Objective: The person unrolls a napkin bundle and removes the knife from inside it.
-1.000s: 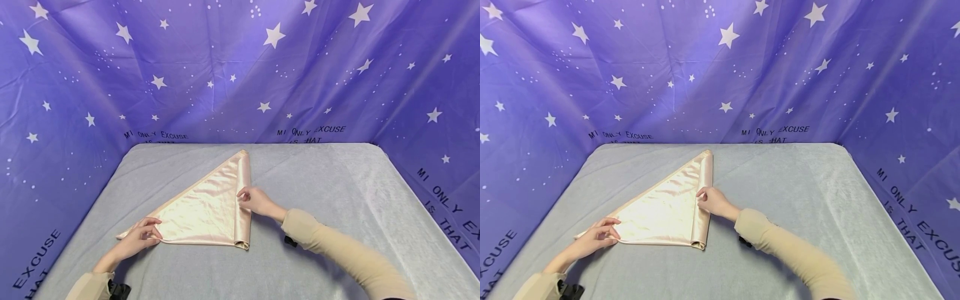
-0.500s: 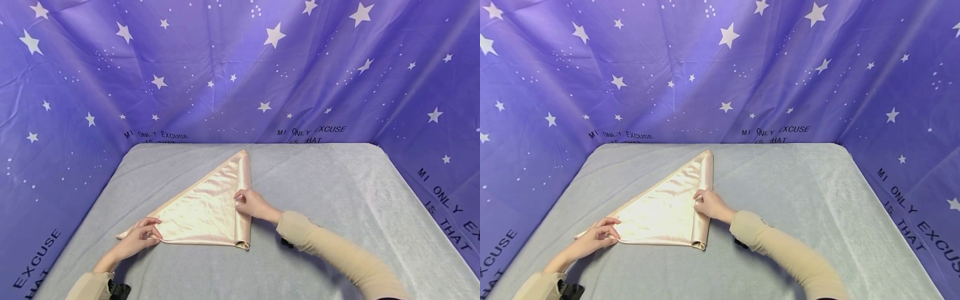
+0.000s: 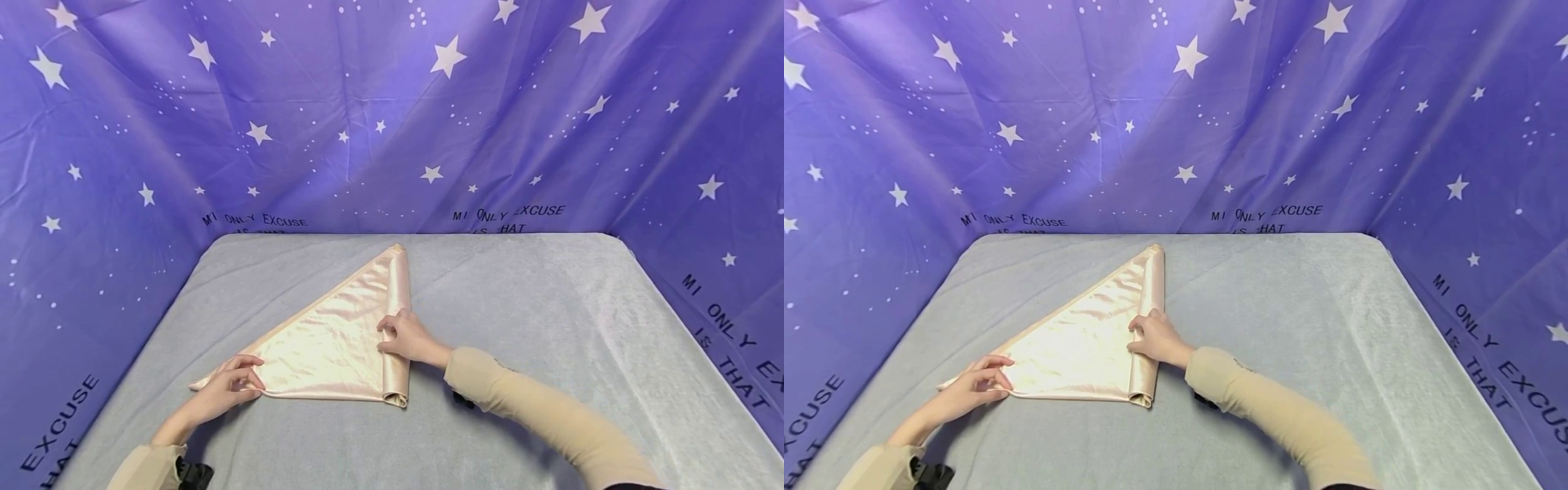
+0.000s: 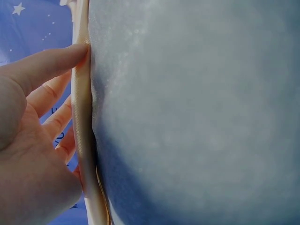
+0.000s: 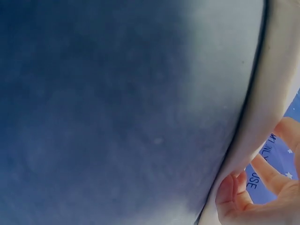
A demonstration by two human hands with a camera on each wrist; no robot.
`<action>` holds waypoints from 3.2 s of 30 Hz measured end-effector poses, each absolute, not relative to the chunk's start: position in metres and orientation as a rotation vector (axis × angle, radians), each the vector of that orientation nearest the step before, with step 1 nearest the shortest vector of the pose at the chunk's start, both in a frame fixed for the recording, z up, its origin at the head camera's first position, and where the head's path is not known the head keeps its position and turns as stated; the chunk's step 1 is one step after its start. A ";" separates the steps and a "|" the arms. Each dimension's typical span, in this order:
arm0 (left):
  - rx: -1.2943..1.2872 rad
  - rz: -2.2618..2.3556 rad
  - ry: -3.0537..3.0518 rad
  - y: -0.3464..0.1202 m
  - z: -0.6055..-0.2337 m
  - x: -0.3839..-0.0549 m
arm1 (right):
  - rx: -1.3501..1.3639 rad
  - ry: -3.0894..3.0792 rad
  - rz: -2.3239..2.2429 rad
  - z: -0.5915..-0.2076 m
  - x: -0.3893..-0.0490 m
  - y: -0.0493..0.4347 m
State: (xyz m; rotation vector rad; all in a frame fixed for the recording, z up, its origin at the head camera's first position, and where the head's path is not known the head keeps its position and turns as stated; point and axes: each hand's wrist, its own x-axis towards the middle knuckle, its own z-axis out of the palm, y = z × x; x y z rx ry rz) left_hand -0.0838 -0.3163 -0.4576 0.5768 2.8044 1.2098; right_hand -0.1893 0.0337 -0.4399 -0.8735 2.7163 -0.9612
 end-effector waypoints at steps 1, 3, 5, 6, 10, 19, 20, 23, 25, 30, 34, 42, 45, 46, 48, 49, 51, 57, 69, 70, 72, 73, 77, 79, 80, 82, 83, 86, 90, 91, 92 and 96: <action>0.580 1.207 2.810 -0.316 -0.458 -0.084 | -0.870 2.713 -0.964 -0.440 -0.189 0.033; 0.582 1.196 2.822 -0.316 -0.458 -0.084 | -0.863 2.705 -0.967 -0.440 -0.188 0.033; 0.581 1.191 2.827 -0.316 -0.458 -0.084 | -0.860 2.702 -0.965 -0.441 -0.188 0.033; 0.580 1.189 2.829 -0.316 -0.458 -0.084 | -0.861 2.705 -0.955 -0.441 -0.188 0.033; 0.598 1.203 2.833 -0.318 -0.461 -0.085 | -0.862 2.714 -0.914 -0.441 -0.189 0.033; 0.603 1.215 2.833 -0.317 -0.460 -0.084 | -0.821 2.741 -0.827 -0.438 -0.189 0.032; 0.592 1.203 2.835 -0.317 -0.460 -0.084 | -0.815 2.744 -0.824 -0.438 -0.189 0.032; 0.572 1.179 2.839 -0.317 -0.458 -0.084 | -0.808 2.755 -0.811 -0.438 -0.190 0.032; 0.568 1.179 2.837 -0.317 -0.458 -0.084 | -0.811 2.753 -0.808 -0.438 -0.190 0.032; 0.575 1.179 2.841 -0.317 -0.458 -0.084 | -0.836 2.731 -0.778 -0.436 -0.192 0.032; 0.565 1.175 2.849 -0.317 -0.458 -0.083 | -0.874 2.724 -0.716 -0.435 -0.194 0.030; 0.563 1.180 2.836 -0.317 -0.458 -0.083 | -0.875 2.716 -0.675 -0.435 -0.197 0.029; 0.558 1.190 2.832 -0.317 -0.458 -0.083 | -0.860 2.711 -0.708 -0.435 -0.198 0.030; 0.558 1.191 2.830 -0.316 -0.457 -0.083 | -0.854 2.712 -0.723 -0.435 -0.198 0.031; 0.562 1.192 2.828 -0.316 -0.457 -0.082 | -0.855 2.715 -0.769 -0.435 -0.197 0.033; 0.560 1.194 2.829 -0.316 -0.457 -0.082 | -0.853 2.713 -0.794 -0.436 -0.197 0.034; 0.552 1.192 2.830 -0.316 -0.457 -0.082 | -0.855 2.712 -0.845 -0.436 -0.197 0.037; 0.553 1.186 2.834 -0.316 -0.458 -0.084 | -0.850 2.711 -0.972 -0.436 -0.195 0.046; 0.555 1.214 2.805 -0.317 -0.458 -0.083 | -0.738 2.616 -1.237 -0.434 -0.192 0.067; 0.560 1.223 2.798 -0.317 -0.458 -0.083 | -0.718 2.598 -1.263 -0.435 -0.192 0.069; 0.570 1.243 2.780 -0.317 -0.458 -0.083 | -0.662 2.547 -1.318 -0.435 -0.192 0.073; 0.571 1.250 2.777 -0.317 -0.457 -0.083 | -0.628 2.532 -1.338 -0.436 -0.192 0.075; 0.576 1.246 2.783 -0.316 -0.457 -0.082 | -0.501 2.472 -1.412 -0.436 -0.191 0.081; 0.576 1.234 2.793 -0.316 -0.456 -0.082 | -0.451 2.461 -1.434 -0.437 -0.191 0.084; 0.576 1.233 2.794 -0.317 -0.456 -0.082 | -0.418 2.444 -1.449 -0.437 -0.191 0.085; 0.575 1.225 2.802 -0.317 -0.456 -0.082 | -0.359 2.417 -1.475 -0.438 -0.191 0.087; 0.578 1.223 2.805 -0.317 -0.456 -0.082 | -0.328 2.407 -1.484 -0.439 -0.191 0.088; 0.582 1.217 2.808 -0.317 -0.457 -0.082 | -0.275 2.408 -1.493 -0.440 -0.191 0.090; 0.583 1.215 2.800 -0.318 -0.457 -0.083 | -0.265 2.455 -1.463 -0.441 -0.190 0.093; 0.584 1.214 2.799 -0.318 -0.457 -0.083 | -0.259 2.458 -1.459 -0.440 -0.189 0.093; 0.583 1.215 2.797 -0.318 -0.457 -0.083 | -0.255 2.464 -1.453 -0.441 -0.189 0.094; 0.557 1.224 2.780 -0.317 -0.456 -0.083 | -0.217 2.437 -1.473 -0.441 -0.188 0.095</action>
